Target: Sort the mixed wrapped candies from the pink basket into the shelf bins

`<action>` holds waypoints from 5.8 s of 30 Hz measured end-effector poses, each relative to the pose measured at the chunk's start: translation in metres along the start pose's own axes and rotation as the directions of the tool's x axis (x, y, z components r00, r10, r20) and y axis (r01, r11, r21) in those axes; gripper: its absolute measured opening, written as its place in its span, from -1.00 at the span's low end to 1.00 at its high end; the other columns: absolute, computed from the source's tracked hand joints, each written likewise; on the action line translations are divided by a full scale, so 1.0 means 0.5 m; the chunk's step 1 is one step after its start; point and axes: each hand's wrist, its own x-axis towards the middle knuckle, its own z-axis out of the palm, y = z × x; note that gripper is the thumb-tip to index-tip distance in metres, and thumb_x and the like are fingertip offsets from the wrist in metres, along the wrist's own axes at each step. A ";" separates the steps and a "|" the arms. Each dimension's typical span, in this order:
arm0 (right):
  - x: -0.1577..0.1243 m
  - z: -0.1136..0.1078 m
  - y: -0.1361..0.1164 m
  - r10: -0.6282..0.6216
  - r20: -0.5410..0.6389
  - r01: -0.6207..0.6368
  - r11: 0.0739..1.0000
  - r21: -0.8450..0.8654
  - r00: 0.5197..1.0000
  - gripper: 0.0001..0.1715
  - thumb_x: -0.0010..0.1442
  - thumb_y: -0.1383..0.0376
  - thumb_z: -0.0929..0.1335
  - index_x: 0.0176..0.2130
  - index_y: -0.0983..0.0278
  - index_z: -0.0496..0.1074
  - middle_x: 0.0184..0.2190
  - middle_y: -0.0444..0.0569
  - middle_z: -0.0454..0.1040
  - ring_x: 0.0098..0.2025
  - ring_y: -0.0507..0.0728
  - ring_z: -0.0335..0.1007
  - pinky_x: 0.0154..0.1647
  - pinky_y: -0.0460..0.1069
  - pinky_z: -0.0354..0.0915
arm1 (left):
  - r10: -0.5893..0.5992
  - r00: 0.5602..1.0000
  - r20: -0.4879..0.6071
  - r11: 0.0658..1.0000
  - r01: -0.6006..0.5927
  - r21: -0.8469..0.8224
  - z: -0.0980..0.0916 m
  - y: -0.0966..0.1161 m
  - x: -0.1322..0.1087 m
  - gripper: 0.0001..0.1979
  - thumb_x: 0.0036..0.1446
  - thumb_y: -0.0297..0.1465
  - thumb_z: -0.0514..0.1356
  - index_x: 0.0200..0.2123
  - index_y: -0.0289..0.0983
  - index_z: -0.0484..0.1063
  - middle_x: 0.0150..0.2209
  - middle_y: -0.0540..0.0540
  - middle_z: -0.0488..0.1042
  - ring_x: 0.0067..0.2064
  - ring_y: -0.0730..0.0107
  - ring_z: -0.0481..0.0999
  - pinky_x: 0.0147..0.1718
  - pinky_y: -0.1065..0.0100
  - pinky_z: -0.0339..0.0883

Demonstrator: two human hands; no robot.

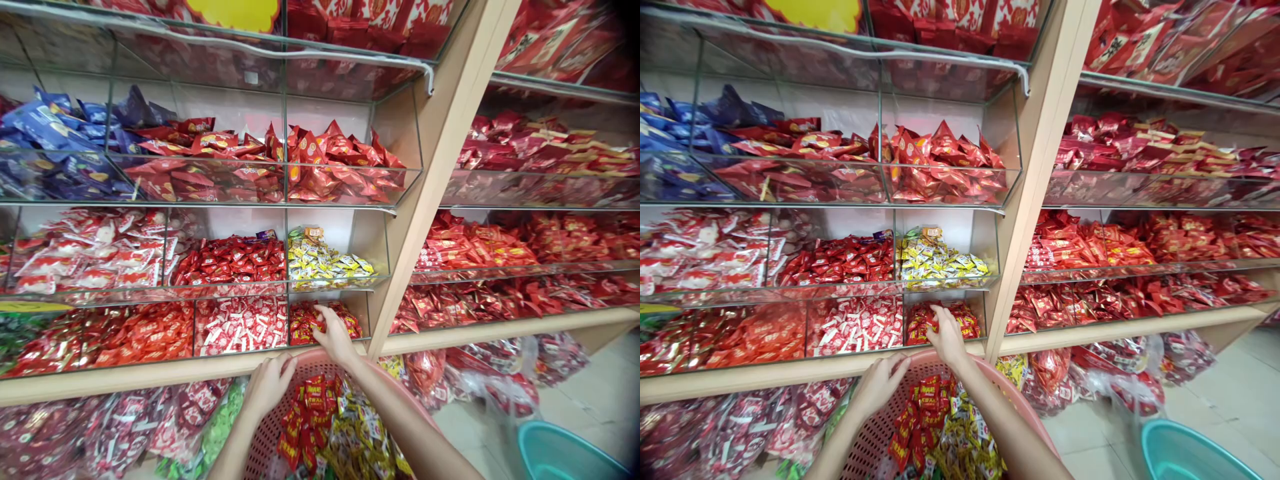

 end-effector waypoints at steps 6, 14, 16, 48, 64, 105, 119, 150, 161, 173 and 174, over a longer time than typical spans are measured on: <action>-0.062 -0.015 0.032 0.176 -0.016 -0.139 0.830 0.540 0.984 -0.51 0.05 0.20 0.32 -0.01 0.25 0.24 -0.35 -0.10 0.27 -0.40 0.02 0.23 -0.40 -0.07 0.25 | -0.006 1.000 0.007 1.000 0.006 -0.007 -0.002 0.003 0.000 -0.60 0.25 -0.15 -0.12 -0.23 -0.17 0.45 -0.34 -0.07 0.53 -0.27 0.33 0.49 -0.32 0.44 0.18; -0.114 -0.043 0.034 0.356 0.124 -0.327 0.598 0.731 0.926 -0.45 -0.09 0.07 0.45 -0.12 0.23 0.34 -0.33 -0.06 0.43 -0.31 0.09 0.36 -0.29 0.00 0.32 | -0.047 0.998 0.040 0.998 0.046 0.036 -0.004 0.015 0.001 -0.60 0.24 -0.15 -0.10 -0.22 -0.18 0.47 -0.37 -0.07 0.53 -0.28 0.32 0.50 -0.30 0.44 0.18; -0.120 -0.047 0.032 0.354 0.195 -0.375 0.562 0.737 0.915 -0.45 -0.07 0.05 0.44 -0.12 0.23 0.34 -0.34 -0.07 0.43 -0.35 0.07 0.36 -0.35 -0.02 0.31 | -0.046 0.998 0.040 0.999 0.045 0.029 -0.005 0.018 0.002 -0.62 0.24 -0.16 -0.09 -0.19 -0.17 0.47 -0.34 -0.07 0.54 -0.24 0.31 0.50 -0.26 0.44 0.19; -0.180 0.030 0.077 0.070 0.299 -0.112 0.986 0.127 0.952 -0.68 0.05 0.36 0.30 -0.14 0.19 0.38 -0.40 -0.13 0.41 -0.43 0.05 0.28 -0.41 -0.08 0.22 | -0.043 0.997 0.056 0.998 0.040 0.053 -0.004 0.022 0.005 -0.61 0.24 -0.15 -0.10 -0.20 -0.15 0.46 -0.34 -0.07 0.53 -0.26 0.32 0.50 -0.32 0.45 0.15; -0.160 -0.017 0.006 0.000 0.186 0.009 0.999 -0.047 0.983 -0.78 0.22 0.31 0.21 -0.19 0.21 0.41 -0.25 -0.04 0.46 -0.22 0.11 0.40 -0.22 -0.06 0.26 | -0.058 0.997 0.054 0.997 0.055 0.057 -0.006 0.024 0.002 -0.63 0.24 -0.18 -0.09 -0.18 -0.17 0.46 -0.31 -0.08 0.54 -0.22 0.30 0.50 -0.28 0.44 0.18; -0.004 -0.021 0.028 0.028 0.266 0.013 0.989 -0.149 0.964 -0.44 0.04 0.42 0.30 0.08 0.25 0.28 -0.13 0.01 0.47 -0.08 0.15 0.31 -0.03 0.02 0.18 | -0.029 0.999 0.015 1.000 0.029 0.006 0.003 0.000 0.004 -0.60 0.24 -0.15 -0.12 -0.14 -0.15 0.44 -0.26 -0.09 0.54 -0.19 0.28 0.50 -0.24 0.41 0.22; -0.039 -0.057 -0.004 0.010 0.185 -0.045 0.981 0.189 0.983 -0.49 0.02 0.42 0.28 0.02 0.31 0.33 -0.15 0.04 0.46 -0.06 0.13 0.34 0.02 0.06 0.21 | -0.038 0.999 0.032 0.999 0.038 0.019 -0.003 0.009 0.001 -0.59 0.25 -0.15 -0.14 -0.17 -0.17 0.45 -0.33 -0.09 0.54 -0.24 0.29 0.51 -0.26 0.42 0.20; -0.215 0.010 0.058 0.050 0.186 -0.024 0.990 -0.140 0.981 -0.83 0.19 0.37 0.21 -0.25 0.20 0.36 -0.23 -0.05 0.39 -0.23 0.07 0.37 -0.26 -0.08 0.25 | -0.033 0.999 0.032 0.998 0.031 0.055 -0.001 0.010 0.001 -0.58 0.25 -0.13 -0.14 -0.28 -0.19 0.45 -0.39 -0.08 0.51 -0.30 0.31 0.49 -0.35 0.44 0.15; -0.216 -0.001 0.012 0.170 0.319 0.010 0.870 -0.494 0.932 -0.74 0.27 0.33 0.16 -0.15 0.16 0.37 -0.04 -0.07 0.40 -0.07 0.08 0.38 -0.28 -0.12 0.27 | -0.002 1.000 0.014 0.998 0.001 0.070 0.001 0.006 -0.001 -0.56 0.25 -0.11 -0.16 -0.31 -0.18 0.43 -0.43 -0.07 0.49 -0.35 0.34 0.48 -0.40 0.45 0.11; -0.231 -0.003 0.024 0.081 0.361 0.124 0.852 -0.509 0.929 -0.43 0.06 0.40 0.34 0.09 0.25 0.26 0.03 0.04 0.35 0.05 0.28 0.19 0.03 0.15 0.20 | 0.002 1.000 0.006 0.998 -0.002 0.070 0.005 0.000 0.001 -0.57 0.25 -0.11 -0.15 -0.29 -0.17 0.43 -0.41 -0.07 0.50 -0.33 0.34 0.48 -0.39 0.46 0.12; -0.232 -0.001 0.027 0.072 0.362 0.134 0.849 -0.511 0.929 -0.42 0.06 0.39 0.34 0.10 0.25 0.25 0.03 0.04 0.35 0.04 0.28 0.19 0.02 0.16 0.20 | 0.001 1.000 0.008 0.997 -0.001 0.073 0.005 0.000 0.002 -0.57 0.25 -0.11 -0.15 -0.29 -0.17 0.43 -0.41 -0.06 0.50 -0.33 0.34 0.48 -0.39 0.46 0.12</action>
